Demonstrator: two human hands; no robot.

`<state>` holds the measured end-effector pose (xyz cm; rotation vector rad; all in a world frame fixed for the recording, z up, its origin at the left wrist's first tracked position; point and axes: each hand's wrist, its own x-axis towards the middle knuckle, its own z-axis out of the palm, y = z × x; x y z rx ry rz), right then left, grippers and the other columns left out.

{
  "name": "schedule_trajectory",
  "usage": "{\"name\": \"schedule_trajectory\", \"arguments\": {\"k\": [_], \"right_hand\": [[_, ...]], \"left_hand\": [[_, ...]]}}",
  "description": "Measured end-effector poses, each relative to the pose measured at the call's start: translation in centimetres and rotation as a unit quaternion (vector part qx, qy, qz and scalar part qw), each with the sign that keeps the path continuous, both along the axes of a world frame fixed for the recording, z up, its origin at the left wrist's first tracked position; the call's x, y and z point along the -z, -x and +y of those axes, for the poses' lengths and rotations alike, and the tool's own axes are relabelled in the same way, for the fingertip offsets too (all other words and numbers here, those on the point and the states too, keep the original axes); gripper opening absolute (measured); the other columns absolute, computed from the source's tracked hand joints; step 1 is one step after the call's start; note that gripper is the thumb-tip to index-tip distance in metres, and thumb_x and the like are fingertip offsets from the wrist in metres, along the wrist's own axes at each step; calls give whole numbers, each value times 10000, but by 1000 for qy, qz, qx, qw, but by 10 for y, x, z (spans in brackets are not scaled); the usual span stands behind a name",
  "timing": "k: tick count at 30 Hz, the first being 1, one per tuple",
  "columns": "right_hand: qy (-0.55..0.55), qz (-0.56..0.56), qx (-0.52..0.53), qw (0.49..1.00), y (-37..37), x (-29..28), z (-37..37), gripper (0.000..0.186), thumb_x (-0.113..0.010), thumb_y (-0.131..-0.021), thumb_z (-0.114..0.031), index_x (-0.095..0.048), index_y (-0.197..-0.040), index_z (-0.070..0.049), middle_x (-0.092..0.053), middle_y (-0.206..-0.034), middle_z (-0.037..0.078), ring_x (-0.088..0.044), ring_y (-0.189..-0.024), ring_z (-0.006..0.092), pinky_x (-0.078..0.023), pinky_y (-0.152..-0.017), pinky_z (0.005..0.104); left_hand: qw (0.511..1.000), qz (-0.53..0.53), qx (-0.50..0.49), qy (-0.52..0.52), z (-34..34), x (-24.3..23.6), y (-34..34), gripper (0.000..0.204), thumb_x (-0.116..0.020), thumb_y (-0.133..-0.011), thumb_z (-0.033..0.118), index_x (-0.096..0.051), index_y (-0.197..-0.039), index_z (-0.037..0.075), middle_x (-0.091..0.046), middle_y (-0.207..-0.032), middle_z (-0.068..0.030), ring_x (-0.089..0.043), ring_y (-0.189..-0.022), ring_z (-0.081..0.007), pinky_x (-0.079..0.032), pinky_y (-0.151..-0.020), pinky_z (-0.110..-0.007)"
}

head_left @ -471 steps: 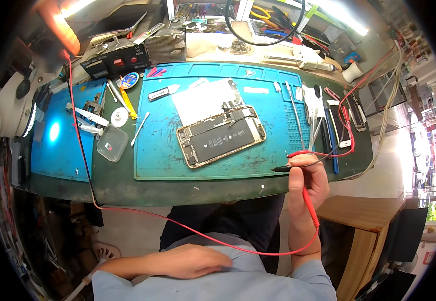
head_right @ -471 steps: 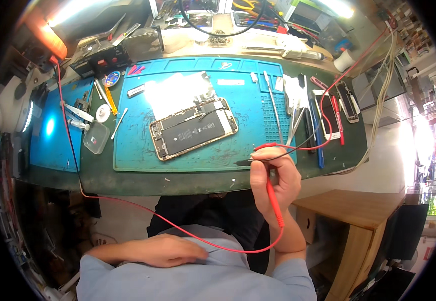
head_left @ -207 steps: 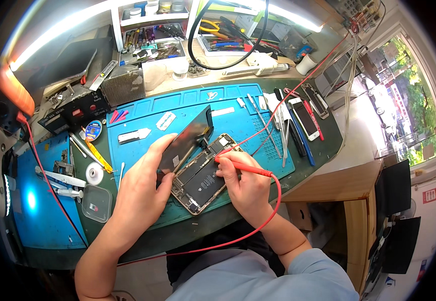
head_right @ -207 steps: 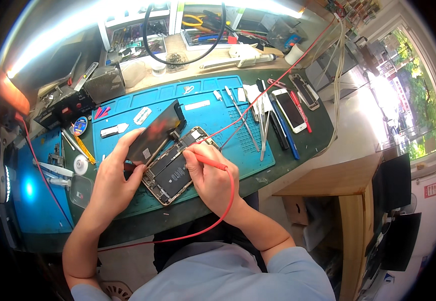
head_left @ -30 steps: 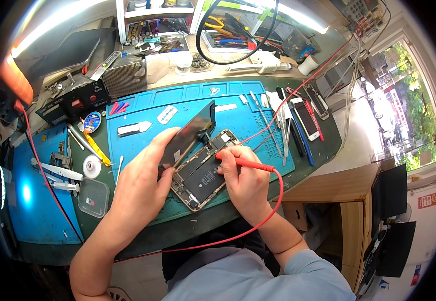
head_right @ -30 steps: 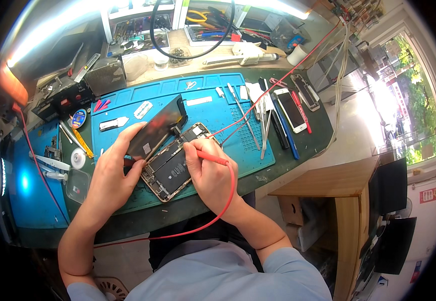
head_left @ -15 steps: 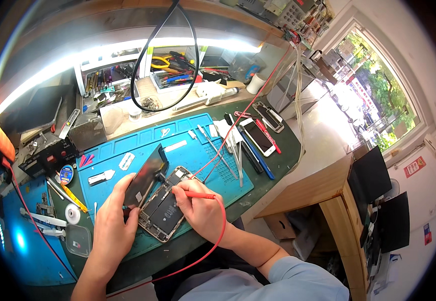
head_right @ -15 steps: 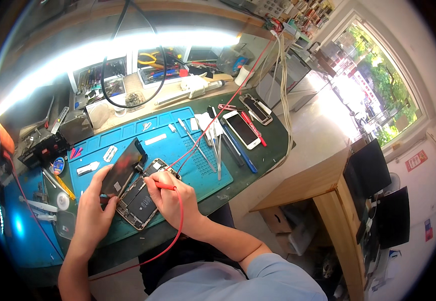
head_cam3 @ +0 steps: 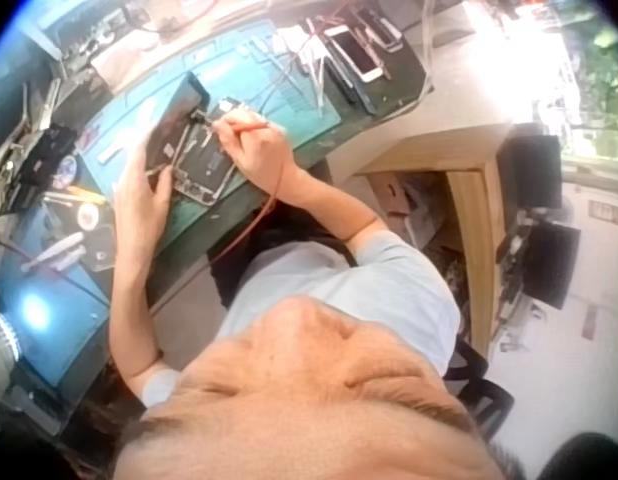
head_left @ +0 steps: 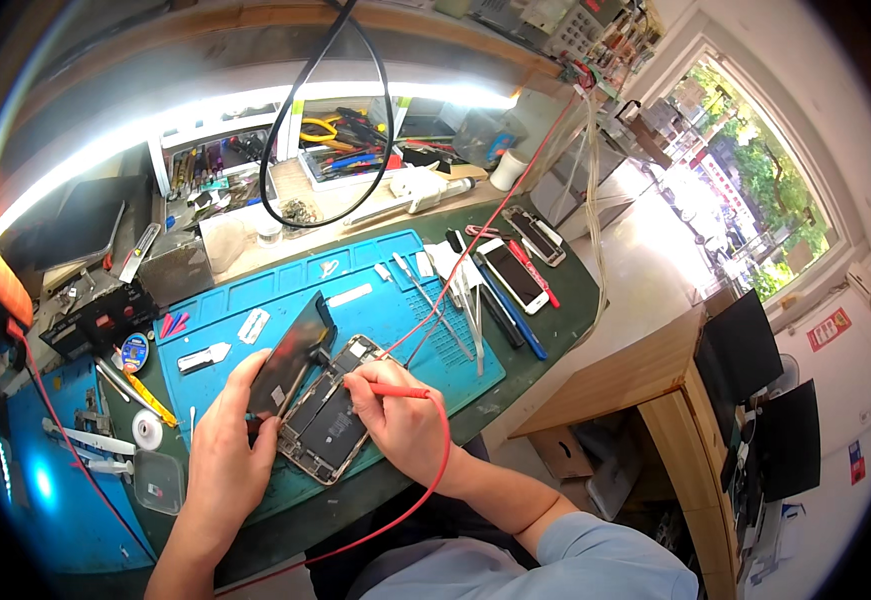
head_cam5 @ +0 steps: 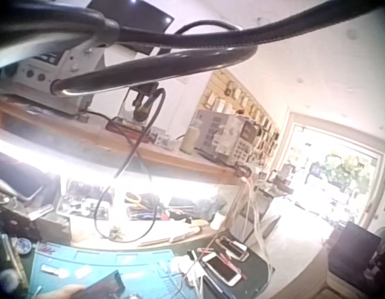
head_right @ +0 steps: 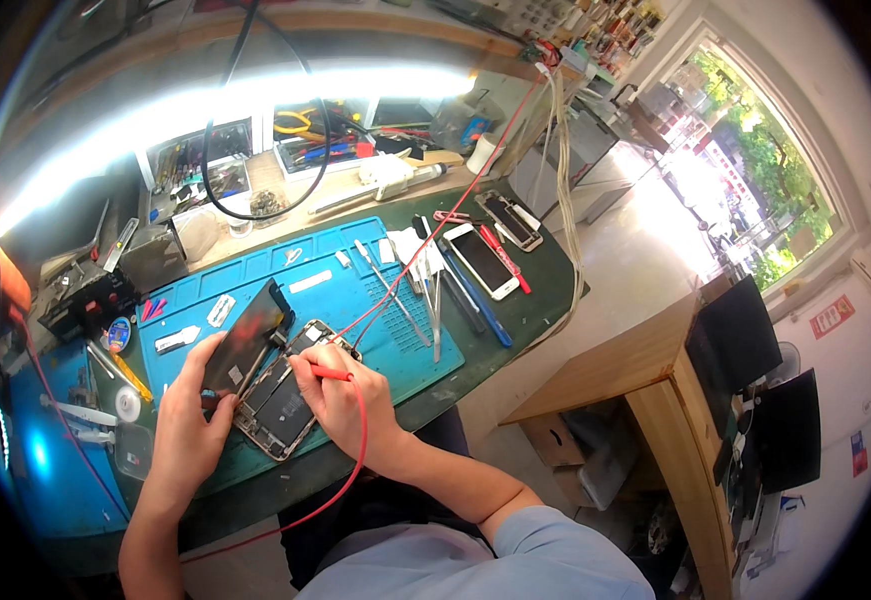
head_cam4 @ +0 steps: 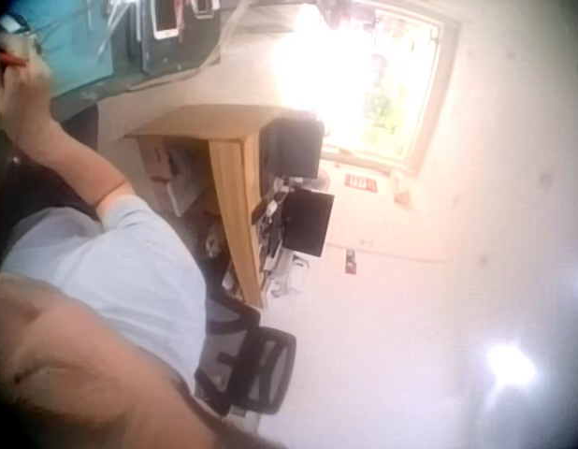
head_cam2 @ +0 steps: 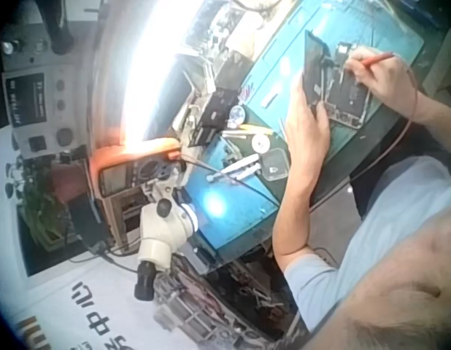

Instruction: The person repairs a disassembled smartphone by connecting a ribbon cable to the motherboard and testing the screen with a power supply. They then plug a charging cable into the device to verify functionality.

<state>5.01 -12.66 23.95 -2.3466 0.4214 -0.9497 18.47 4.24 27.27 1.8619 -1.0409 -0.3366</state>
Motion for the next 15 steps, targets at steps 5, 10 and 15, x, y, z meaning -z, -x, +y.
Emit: {"name": "schedule_trajectory", "arguments": {"k": [5, 10, 15], "right_hand": [[0, 15, 3, 1000, 0, -4, -1, 144, -690, -997, -162, -617, -933, -56, -635, -797, 102, -649, -647, 302, -512, -560, 388], [-50, -26, -9, 998, 1, 5, -2, 130, -682, -1002, -153, -653, -927, -52, -642, -783, 91, -630, -631, 276, -495, -561, 356], [-13, -103, -88, 991, 31, -16, -6, 59, -636, -953, -24, -685, -922, -36, -652, -837, 86, -616, -672, 215, -480, -573, 312]], "left_hand": [[1000, -4, 0, -10, 0, 1, -2, 647, -631, -872, -124, -481, -1473, 62, -636, -1322, -197, -706, -1046, -303, -600, -840, -372], [1000, -6, 6, -19, 0, 3, -3, 652, -634, -878, -120, -476, -1482, 68, -621, -1351, -175, -700, -1058, -297, -608, -847, -366], [1000, 8, 2, -18, 1, 3, -3, 658, -635, -876, -132, -479, -1481, 75, -628, -1347, -171, -707, -1037, -295, -612, -835, -357]]}}
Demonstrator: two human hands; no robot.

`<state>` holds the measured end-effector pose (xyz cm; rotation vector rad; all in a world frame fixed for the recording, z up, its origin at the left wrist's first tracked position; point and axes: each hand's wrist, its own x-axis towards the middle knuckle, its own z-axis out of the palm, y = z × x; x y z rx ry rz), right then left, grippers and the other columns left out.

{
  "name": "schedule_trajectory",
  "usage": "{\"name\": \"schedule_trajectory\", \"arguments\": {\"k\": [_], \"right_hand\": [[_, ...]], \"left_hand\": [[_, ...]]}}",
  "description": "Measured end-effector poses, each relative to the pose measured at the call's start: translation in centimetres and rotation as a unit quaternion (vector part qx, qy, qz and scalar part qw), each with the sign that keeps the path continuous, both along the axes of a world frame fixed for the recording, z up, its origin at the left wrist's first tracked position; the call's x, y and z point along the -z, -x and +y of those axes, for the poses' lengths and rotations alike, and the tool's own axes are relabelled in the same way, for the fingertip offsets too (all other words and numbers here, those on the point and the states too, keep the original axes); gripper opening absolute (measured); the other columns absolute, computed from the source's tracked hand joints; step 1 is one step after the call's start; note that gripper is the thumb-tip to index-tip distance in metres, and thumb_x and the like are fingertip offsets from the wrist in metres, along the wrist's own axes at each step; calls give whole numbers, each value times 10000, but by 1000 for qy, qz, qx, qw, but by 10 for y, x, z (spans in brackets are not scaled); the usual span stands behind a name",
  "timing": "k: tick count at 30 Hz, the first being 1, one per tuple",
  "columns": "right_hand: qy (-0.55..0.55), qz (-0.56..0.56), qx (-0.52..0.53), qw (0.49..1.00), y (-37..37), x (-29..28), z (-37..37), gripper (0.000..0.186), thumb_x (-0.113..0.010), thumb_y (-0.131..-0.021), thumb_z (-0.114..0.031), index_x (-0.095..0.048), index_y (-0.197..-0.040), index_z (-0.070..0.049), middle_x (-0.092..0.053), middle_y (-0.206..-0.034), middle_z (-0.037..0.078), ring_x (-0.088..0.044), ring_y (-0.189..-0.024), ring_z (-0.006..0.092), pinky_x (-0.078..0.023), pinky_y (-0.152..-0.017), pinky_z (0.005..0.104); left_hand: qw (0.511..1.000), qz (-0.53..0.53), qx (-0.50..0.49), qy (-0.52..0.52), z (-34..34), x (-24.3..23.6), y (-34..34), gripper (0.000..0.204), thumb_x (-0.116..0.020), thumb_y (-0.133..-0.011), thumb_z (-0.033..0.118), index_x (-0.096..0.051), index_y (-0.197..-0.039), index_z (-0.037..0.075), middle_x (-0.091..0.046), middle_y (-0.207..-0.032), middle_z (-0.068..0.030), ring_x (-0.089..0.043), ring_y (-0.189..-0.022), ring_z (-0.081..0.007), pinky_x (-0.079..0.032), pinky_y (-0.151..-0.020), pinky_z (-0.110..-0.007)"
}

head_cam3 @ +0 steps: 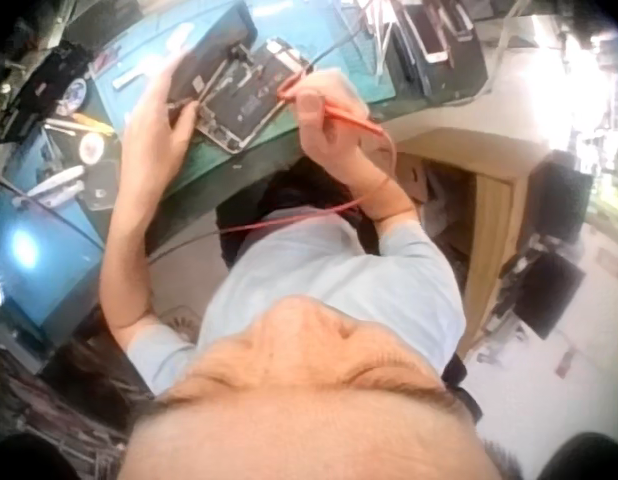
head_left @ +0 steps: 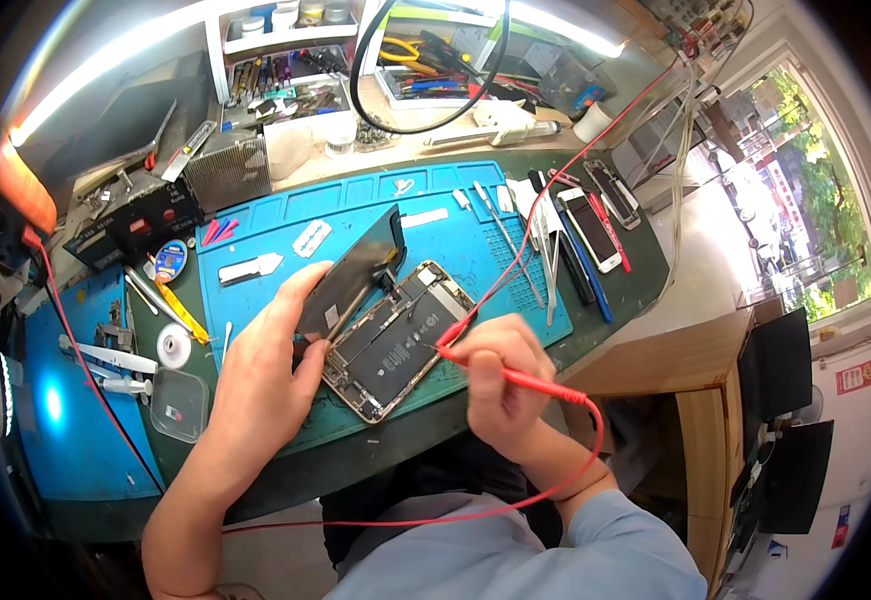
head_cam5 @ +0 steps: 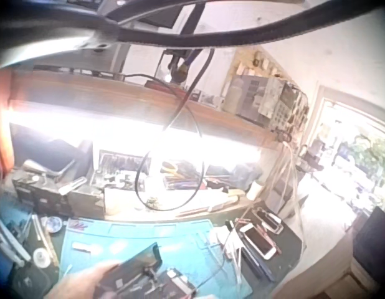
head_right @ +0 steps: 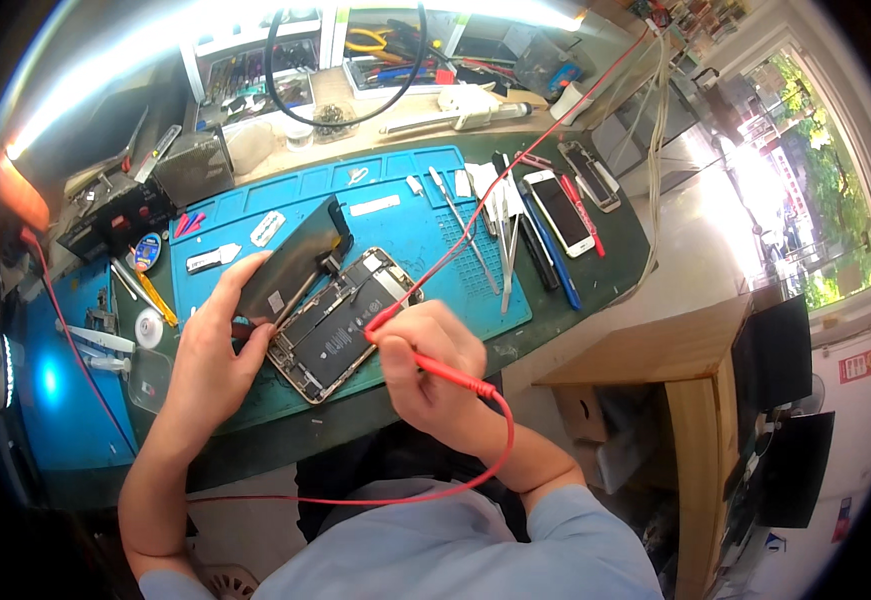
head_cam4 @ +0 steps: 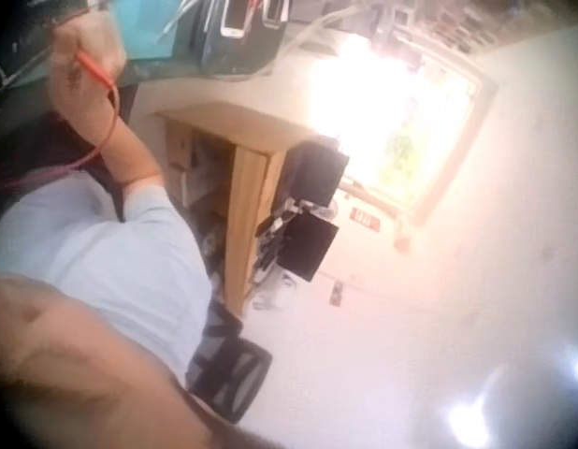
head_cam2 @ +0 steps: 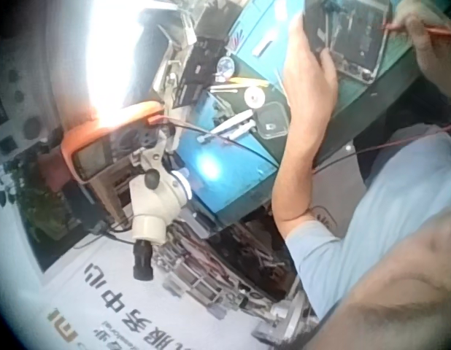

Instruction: The person repairs a disassembled smartphone by connecting a ribbon cable to the motherboard and testing the screen with a power supply. They then plug a charging cable into the device to verify functionality.

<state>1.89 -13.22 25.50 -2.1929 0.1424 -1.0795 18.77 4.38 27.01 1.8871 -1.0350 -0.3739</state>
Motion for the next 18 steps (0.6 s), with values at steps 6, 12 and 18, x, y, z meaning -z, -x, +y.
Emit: {"name": "schedule_trajectory", "arguments": {"k": [6, 12, 18], "right_hand": [[65, -22, 20, 997, 22, 5, -18, 253, -599, -804, 132, -699, -993, -4, -619, -896, 114, -609, -701, 213, -489, -583, 288], [229, 108, 33, 967, 31, 2, -39, 497, -661, -711, 137, -730, -1170, -41, -644, -1168, 112, -601, -686, 120, -494, -555, 259], [439, 218, -22, 871, 14, -24, -70, 494, -680, -769, 59, -706, -1248, -61, -648, -1273, 103, -607, -679, 148, -505, -542, 275]], "left_hand": [[1000, -4, -1, 2, -1, 5, 0, 656, -642, -877, -129, -482, -1478, 77, -634, -1337, -171, -716, -1006, -279, -612, -819, -356], [1000, 10, -7, 21, -2, 3, 2, 661, -644, -873, -131, -483, -1480, 78, -644, -1298, -184, -715, -991, -292, -601, -814, -357], [1000, 19, -9, 23, -3, 2, 3, 663, -649, -870, -138, -490, -1479, 69, -633, -1360, -175, -715, -1040, -264, -601, -814, -337]]}}
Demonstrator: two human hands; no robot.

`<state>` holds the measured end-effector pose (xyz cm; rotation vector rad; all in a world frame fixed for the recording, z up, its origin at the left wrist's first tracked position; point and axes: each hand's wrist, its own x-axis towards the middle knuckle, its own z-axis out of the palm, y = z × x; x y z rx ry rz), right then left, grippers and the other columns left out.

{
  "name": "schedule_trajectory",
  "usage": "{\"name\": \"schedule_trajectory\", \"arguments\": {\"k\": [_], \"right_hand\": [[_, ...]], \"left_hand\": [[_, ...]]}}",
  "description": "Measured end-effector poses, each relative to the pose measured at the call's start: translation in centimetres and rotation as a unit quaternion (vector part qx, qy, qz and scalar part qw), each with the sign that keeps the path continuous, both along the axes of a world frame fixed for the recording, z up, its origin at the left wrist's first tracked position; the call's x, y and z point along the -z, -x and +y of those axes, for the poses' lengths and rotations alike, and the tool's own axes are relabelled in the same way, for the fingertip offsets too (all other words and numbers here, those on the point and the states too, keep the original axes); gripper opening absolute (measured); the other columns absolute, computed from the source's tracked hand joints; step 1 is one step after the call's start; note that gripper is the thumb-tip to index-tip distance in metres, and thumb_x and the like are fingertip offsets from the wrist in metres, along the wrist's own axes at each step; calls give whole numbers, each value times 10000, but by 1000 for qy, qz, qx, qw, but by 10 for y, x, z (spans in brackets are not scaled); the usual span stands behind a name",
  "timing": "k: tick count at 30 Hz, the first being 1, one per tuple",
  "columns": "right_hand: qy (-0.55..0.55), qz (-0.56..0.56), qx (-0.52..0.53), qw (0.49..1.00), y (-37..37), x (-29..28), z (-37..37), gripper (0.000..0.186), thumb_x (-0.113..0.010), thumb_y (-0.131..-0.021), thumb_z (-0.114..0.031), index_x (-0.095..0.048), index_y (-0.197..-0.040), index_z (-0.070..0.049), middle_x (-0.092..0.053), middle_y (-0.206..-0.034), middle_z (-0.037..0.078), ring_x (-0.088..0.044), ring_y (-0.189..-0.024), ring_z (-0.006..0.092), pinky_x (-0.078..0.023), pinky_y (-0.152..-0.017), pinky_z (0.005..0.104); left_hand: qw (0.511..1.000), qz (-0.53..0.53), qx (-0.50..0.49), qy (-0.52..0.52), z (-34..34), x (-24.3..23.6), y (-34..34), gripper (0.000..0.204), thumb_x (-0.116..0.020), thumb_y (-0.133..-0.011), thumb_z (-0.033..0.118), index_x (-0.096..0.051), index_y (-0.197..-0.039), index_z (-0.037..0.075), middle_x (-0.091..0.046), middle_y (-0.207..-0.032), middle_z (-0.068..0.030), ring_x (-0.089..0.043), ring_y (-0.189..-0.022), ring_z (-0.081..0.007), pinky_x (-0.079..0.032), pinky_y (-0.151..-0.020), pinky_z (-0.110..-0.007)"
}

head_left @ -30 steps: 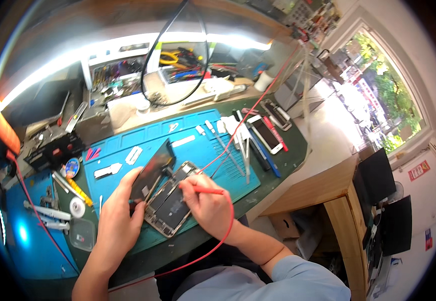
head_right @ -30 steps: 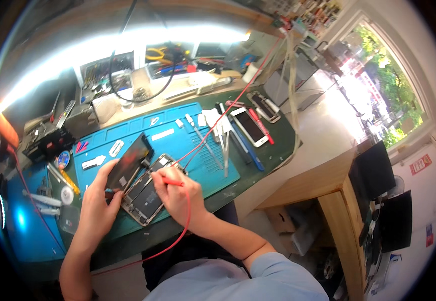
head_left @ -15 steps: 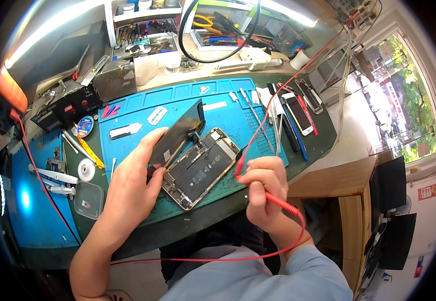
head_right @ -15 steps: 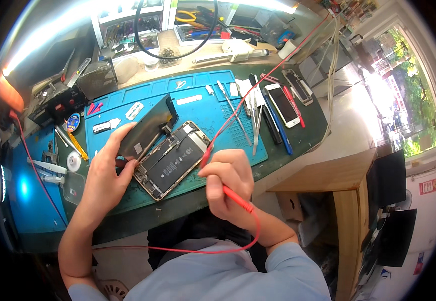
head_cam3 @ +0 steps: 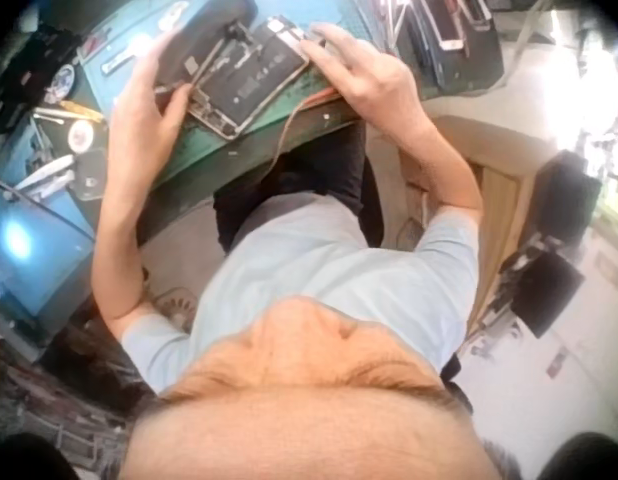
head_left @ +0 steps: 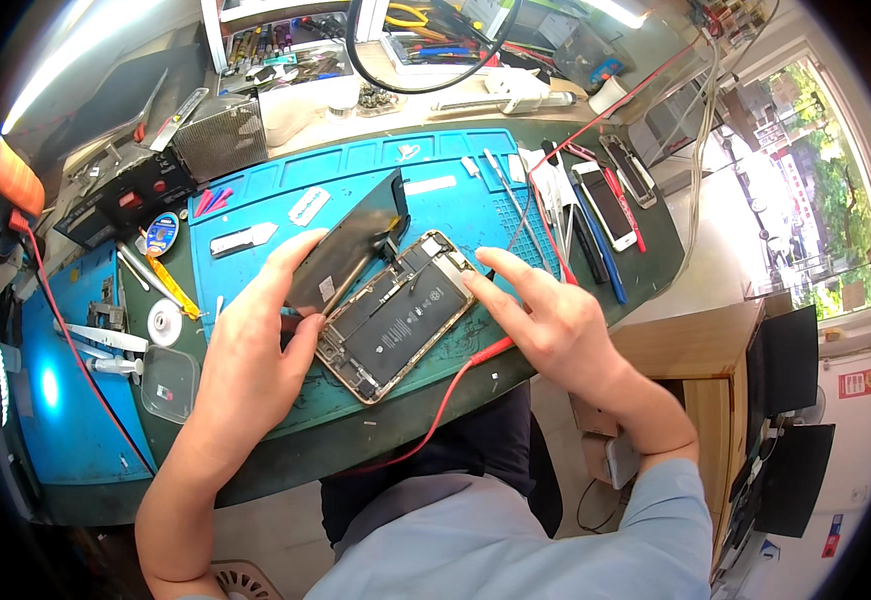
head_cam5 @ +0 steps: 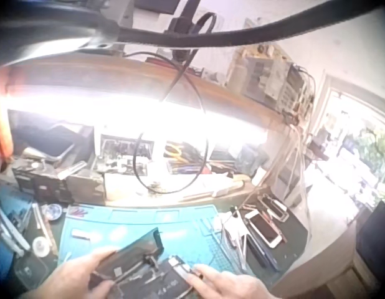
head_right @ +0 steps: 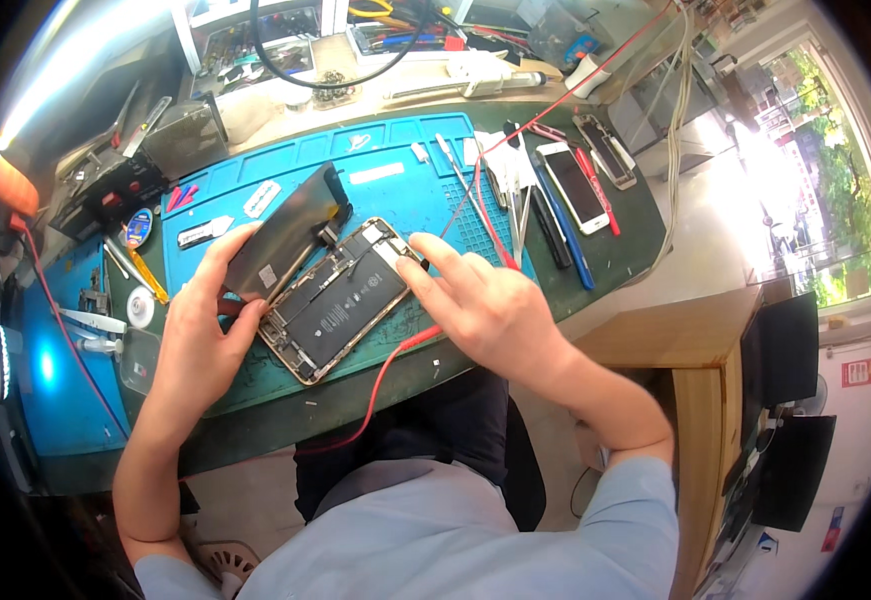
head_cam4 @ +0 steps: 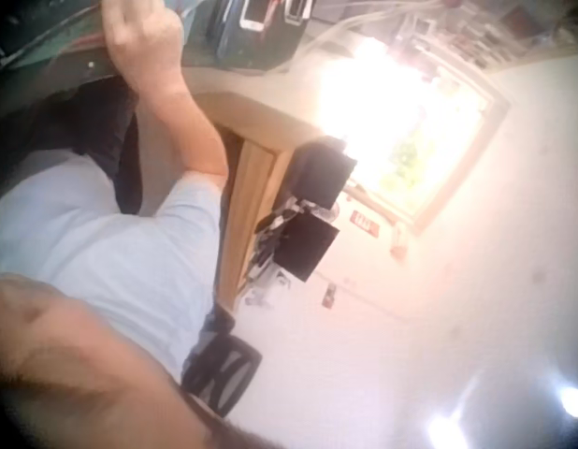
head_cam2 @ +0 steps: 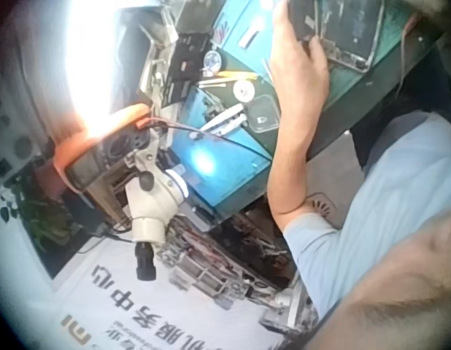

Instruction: The person repairs a disassembled smartphone by connecting a ribbon cable to the motherboard and testing the screen with a power supply. They then plug a charging cable into the device to verify functionality.

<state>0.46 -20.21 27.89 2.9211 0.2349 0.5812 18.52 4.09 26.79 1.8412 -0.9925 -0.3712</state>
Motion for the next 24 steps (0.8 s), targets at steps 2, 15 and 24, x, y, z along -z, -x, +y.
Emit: {"name": "schedule_trajectory", "arguments": {"k": [2, 15, 24], "right_hand": [[40, 25, -14, 999, -1, -7, -7, 435, -678, -793, -6, -698, -1223, -64, -646, -1215, 86, -634, -734, 153, -511, -563, 277], [44, 130, -146, 980, -26, -25, -36, 265, -691, -758, -75, -671, -1019, -31, -581, -985, 34, -655, -828, 155, -530, -637, 286], [31, 82, -174, 981, -25, -28, -43, 235, -724, -771, -48, -691, -1004, -36, -622, -1004, 29, -669, -809, 161, -534, -619, 287]], "left_hand": [[1000, -6, 0, 1, 0, 1, 0, 662, -651, -871, -136, -489, -1480, 68, -633, -1364, -175, -715, -1042, -262, -601, -813, -334], [1000, -3, -3, -25, -1, -6, 2, 636, -622, -898, -124, -468, -1483, 72, -612, -1371, -151, -711, -994, -274, -609, -840, -362], [1000, 3, -8, -8, 0, -2, 1, 656, -648, -885, -119, -488, -1491, 76, -628, -1377, -156, -701, -1035, -219, -590, -817, -312]]}}
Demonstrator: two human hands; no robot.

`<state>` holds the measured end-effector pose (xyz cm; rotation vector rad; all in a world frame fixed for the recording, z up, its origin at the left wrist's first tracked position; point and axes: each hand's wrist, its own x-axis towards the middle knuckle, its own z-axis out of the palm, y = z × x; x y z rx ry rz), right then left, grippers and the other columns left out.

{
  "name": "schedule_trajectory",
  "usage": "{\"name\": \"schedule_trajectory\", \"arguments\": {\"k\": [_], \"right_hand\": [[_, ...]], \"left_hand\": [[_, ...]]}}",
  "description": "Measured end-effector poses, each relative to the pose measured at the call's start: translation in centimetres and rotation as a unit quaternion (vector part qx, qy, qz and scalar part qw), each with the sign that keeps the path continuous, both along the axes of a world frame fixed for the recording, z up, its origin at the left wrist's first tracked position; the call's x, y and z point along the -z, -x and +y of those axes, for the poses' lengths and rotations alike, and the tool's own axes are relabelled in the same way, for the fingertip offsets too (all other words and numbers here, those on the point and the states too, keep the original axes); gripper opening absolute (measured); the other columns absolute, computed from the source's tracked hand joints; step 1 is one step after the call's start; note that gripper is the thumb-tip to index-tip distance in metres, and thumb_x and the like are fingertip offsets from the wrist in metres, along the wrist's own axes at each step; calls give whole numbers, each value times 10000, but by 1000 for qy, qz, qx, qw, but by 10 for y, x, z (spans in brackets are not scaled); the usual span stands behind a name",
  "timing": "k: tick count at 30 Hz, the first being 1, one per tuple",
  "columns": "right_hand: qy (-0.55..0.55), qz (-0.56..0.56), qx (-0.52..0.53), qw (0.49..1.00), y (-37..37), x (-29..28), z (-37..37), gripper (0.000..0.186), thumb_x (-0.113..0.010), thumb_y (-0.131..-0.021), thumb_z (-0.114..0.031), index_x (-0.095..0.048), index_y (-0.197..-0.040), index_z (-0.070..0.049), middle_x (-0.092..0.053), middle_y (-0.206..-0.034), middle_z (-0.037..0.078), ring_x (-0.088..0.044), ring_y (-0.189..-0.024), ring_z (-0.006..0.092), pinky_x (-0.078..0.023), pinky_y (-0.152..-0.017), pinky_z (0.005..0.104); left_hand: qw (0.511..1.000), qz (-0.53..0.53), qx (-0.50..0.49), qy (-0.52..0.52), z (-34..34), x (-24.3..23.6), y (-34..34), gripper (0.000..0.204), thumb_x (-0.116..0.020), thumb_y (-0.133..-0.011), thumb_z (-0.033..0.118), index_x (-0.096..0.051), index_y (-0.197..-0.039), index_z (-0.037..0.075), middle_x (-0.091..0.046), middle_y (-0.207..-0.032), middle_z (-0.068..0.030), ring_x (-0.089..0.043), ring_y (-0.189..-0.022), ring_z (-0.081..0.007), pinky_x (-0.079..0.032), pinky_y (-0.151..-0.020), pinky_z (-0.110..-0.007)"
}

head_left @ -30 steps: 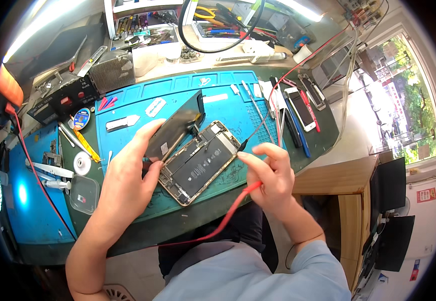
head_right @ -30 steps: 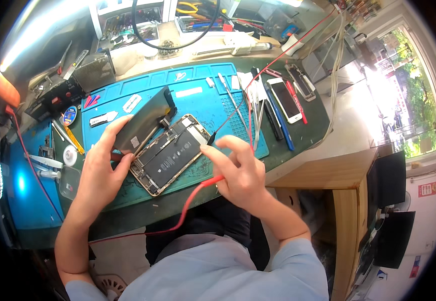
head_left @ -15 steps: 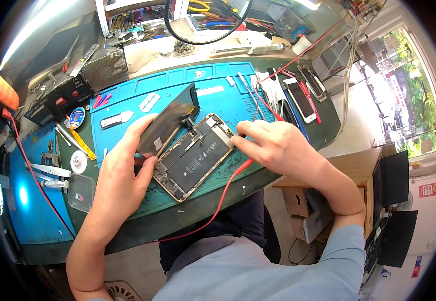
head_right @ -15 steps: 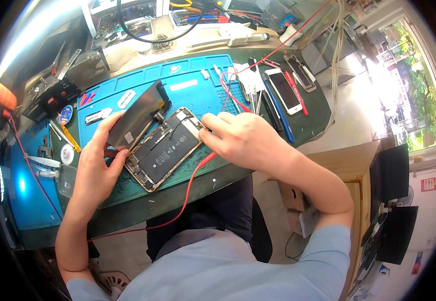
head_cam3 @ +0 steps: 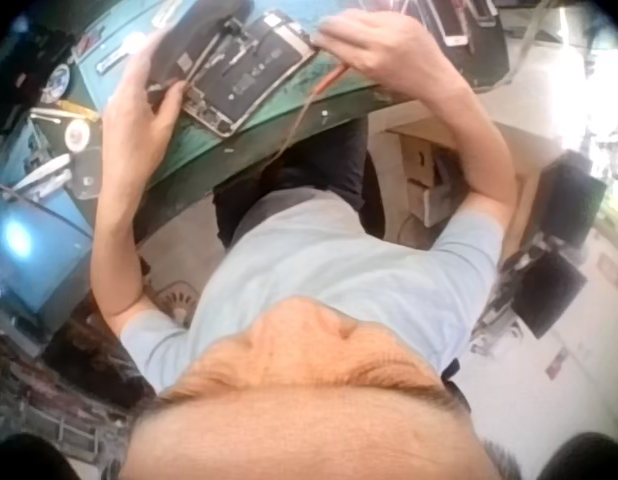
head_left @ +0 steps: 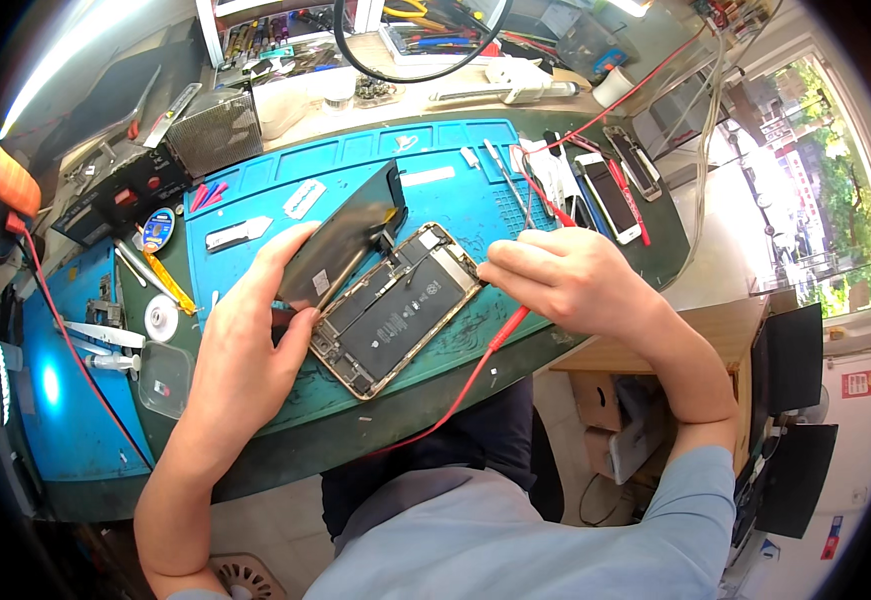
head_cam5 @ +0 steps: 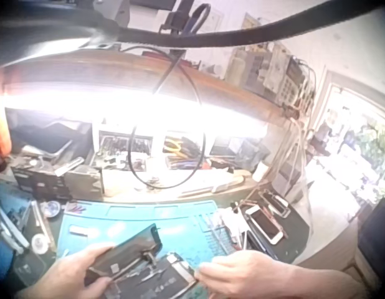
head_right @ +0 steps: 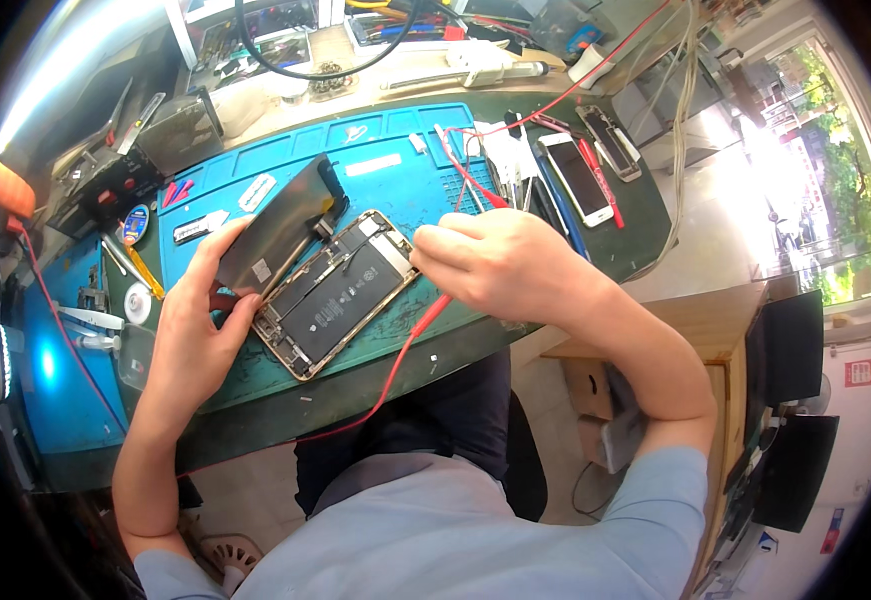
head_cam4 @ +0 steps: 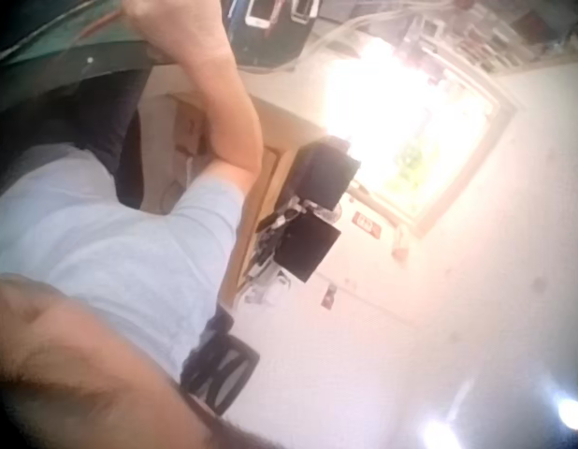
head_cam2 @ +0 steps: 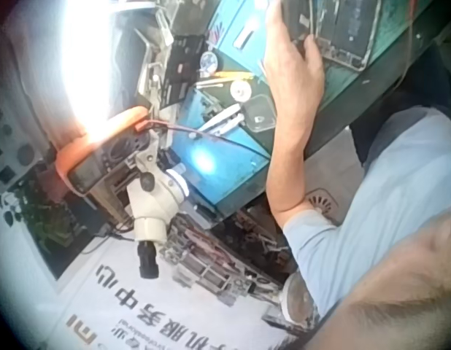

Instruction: The person repairs a disassembled smartphone by connecting a ribbon cable to the motherboard and testing the screen with a power supply. They then plug a charging cable into the device to verify functionality.

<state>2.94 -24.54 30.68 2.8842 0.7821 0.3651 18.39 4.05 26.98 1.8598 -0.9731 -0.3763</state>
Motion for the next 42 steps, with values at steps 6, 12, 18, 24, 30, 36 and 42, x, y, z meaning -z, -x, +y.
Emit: {"name": "schedule_trajectory", "arguments": {"k": [6, 12, 18, 24, 30, 36, 42], "right_hand": [[-129, -22, 124, 984, 11, 20, 11, 234, -725, -846, -29, -650, -1067, -46, -713, -1051, 74, -723, -816, 240, -561, -632, 325], [-213, -33, 144, 966, 23, 38, 26, 230, -728, -875, -38, -607, -1070, -49, -718, -972, 71, -700, -743, 253, -542, -597, 339], [-239, -46, 123, 962, 34, 47, 35, 248, -737, -842, 7, -658, -1074, -21, -738, -1011, 113, -729, -778, 264, -568, -622, 335], [-216, -130, 150, 956, 26, 56, 27, 283, -769, -802, 7, -700, -1074, -29, -712, -1026, 93, -712, -772, 238, -561, -608, 325], [-193, -206, 250, 926, 24, 67, 20, 282, -748, -840, 12, -724, -1114, -49, -703, -1042, 84, -722, -834, 251, -578, -665, 340], [-219, -128, 269, 929, 36, 52, 20, 482, -658, -708, 101, -708, -1162, -49, -683, -1201, 95, -670, -1020, 287, -534, -907, 401], [-281, 0, 161, 946, 50, 43, 10, 648, -552, -593, 88, -673, -1213, -58, -653, -1271, 116, -601, -1192, 343, -393, -1147, 553]], "left_hand": [[1000, 11, 9, -11, -1, -4, 0, 620, -620, -903, -118, -483, -1482, 56, -609, -1379, -155, -714, -987, -249, -606, -840, -348], [1000, 5, -4, -10, 1, -3, -1, 598, -609, -910, -119, -504, -1471, 61, -633, -1341, -161, -719, -937, -243, -596, -838, -341], [1000, -16, -15, 20, 2, 0, -8, 536, -607, -915, -111, -566, -1418, 72, -677, -1238, -155, -718, -898, -221, -571, -820, -331], [999, 26, 2, 26, 2, 1, -15, 512, -599, -918, -109, -572, -1399, 62, -656, -1237, -121, -702, -928, -192, -559, -869, -313], [999, 36, 0, 40, 1, 3, -13, 511, -592, -918, -115, -577, -1397, 62, -648, -1182, -102, -668, -906, -172, -556, -887, -313], [999, 32, -10, 41, -1, 6, -12, 511, -593, -922, -113, -584, -1398, 75, -655, -1152, -95, -665, -891, -159, -547, -884, -306], [999, 20, -14, 41, 0, 8, -12, 516, -600, -918, -113, -591, -1396, 82, -669, -995, -84, -654, -866, -146, -537, -852, -299]]}}
